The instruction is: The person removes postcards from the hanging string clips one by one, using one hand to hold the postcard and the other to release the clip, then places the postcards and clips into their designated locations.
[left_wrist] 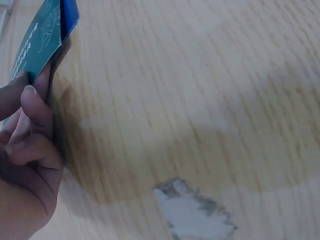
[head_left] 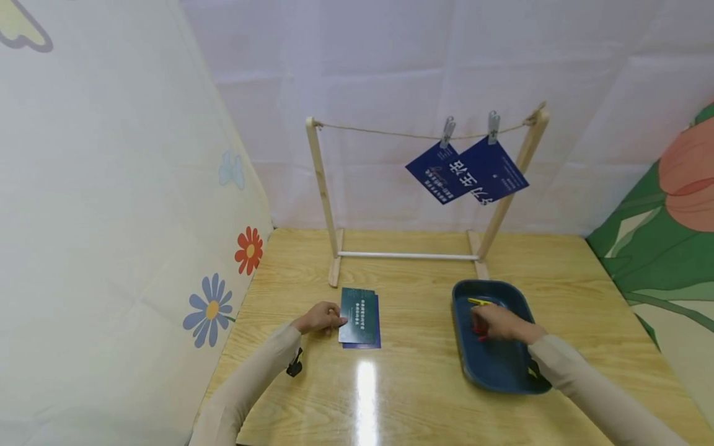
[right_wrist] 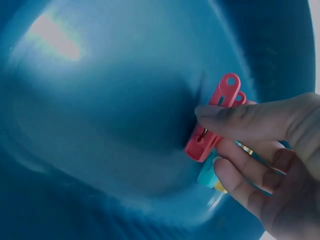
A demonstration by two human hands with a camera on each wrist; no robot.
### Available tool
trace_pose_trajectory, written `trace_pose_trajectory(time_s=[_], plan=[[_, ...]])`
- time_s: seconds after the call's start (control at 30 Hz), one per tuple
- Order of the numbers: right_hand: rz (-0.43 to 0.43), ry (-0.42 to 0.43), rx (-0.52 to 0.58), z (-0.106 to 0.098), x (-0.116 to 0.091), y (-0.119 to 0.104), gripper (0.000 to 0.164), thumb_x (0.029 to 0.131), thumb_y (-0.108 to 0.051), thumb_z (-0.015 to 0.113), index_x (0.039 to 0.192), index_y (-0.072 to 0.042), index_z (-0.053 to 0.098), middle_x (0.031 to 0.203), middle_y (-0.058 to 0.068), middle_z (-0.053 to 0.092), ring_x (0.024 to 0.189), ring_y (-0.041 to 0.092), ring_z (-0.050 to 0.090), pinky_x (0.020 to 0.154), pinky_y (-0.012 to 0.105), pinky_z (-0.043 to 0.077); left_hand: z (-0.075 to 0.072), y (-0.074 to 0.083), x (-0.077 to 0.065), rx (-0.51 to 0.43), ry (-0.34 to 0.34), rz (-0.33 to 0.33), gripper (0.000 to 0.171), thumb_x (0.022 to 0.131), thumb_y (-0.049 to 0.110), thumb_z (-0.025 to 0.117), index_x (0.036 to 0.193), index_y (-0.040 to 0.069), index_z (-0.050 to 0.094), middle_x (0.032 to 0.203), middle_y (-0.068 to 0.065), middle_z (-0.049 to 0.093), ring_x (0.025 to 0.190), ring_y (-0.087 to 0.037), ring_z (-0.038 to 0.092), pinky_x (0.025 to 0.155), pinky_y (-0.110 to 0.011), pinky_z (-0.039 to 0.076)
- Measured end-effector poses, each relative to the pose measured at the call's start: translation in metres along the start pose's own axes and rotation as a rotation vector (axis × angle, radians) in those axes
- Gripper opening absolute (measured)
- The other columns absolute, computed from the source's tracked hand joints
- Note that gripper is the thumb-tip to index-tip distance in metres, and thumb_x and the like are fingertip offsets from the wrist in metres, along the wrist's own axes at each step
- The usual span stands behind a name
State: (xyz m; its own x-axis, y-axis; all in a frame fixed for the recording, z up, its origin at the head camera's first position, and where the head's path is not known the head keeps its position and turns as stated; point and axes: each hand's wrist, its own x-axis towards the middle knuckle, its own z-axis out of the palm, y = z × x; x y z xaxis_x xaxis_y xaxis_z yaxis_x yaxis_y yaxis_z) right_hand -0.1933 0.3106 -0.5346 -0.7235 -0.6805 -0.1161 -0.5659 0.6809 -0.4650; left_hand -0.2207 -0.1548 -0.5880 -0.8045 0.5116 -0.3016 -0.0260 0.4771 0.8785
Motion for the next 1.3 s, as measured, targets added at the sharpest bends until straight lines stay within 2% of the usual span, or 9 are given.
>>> trace_pose_trajectory(time_s=[0.23,0.53,0.77,0.9,1.07,1.3], plan=[[0.025,0.054,-0.062,-0.001,-0.007,0.011,0.036,0.062,0.022,0.066,0.079,-0.008,0.059,0.072,-0.006,0.056,0.063,0.009,0.052,0.055,0.029,0.048,-0.001,0.000,0.002,0.010,0.010,0.010,0.014,0.095,0.010,0.067,0.089,-0.001,0.059,0.065,0.000,0.060,0.048,-0.010,0.053,0.048,-0.022,0.042],[0.050,0.066,-0.043,0.003,-0.007,0.016,0.036,0.063,0.024,0.064,0.076,-0.009,0.060,0.069,-0.005,0.056,0.061,0.019,0.055,0.054,0.029,0.047,0.000,0.001,0.001,0.004,0.014,-0.008,0.016,0.095,0.013,0.067,0.091,-0.001,0.060,0.065,-0.001,0.061,0.047,-0.010,0.053,0.047,-0.022,0.041],[-0.012,0.117,-0.117,0.006,-0.006,0.012,0.034,0.063,0.019,0.073,0.068,-0.011,0.058,0.063,-0.009,0.053,0.056,0.007,0.048,0.050,0.027,0.043,0.006,0.000,-0.004,-0.001,0.028,-0.007,0.017,0.096,0.012,0.067,0.092,-0.002,0.061,0.065,-0.003,0.062,0.047,-0.010,0.052,0.046,-0.022,0.039],[-0.034,0.140,-0.151,0.005,-0.001,0.010,0.036,0.062,0.020,0.071,0.065,-0.013,0.056,0.061,-0.010,0.052,0.055,0.005,0.046,0.048,0.026,0.039,0.005,0.001,-0.004,0.001,0.028,-0.011,0.016,0.097,0.013,0.066,0.091,-0.001,0.060,0.063,-0.002,0.060,0.047,-0.010,0.052,0.047,-0.021,0.038],[-0.026,0.148,-0.174,0.004,0.002,0.010,0.039,0.060,0.022,0.067,0.062,-0.015,0.054,0.059,-0.012,0.050,0.052,0.005,0.045,0.046,0.026,0.037,0.004,0.000,-0.001,0.004,0.027,-0.009,0.015,0.097,0.013,0.065,0.090,0.001,0.060,0.062,0.000,0.059,0.046,-0.009,0.052,0.046,-0.021,0.038],[0.017,0.150,-0.192,0.007,0.002,0.005,0.040,0.066,0.017,0.074,0.062,-0.016,0.051,0.059,-0.012,0.049,0.052,0.006,0.044,0.047,0.027,0.037,0.004,-0.005,-0.002,-0.003,0.027,0.004,0.016,0.096,0.014,0.067,0.088,0.001,0.061,0.061,0.001,0.060,0.046,-0.009,0.053,0.045,-0.022,0.039]])
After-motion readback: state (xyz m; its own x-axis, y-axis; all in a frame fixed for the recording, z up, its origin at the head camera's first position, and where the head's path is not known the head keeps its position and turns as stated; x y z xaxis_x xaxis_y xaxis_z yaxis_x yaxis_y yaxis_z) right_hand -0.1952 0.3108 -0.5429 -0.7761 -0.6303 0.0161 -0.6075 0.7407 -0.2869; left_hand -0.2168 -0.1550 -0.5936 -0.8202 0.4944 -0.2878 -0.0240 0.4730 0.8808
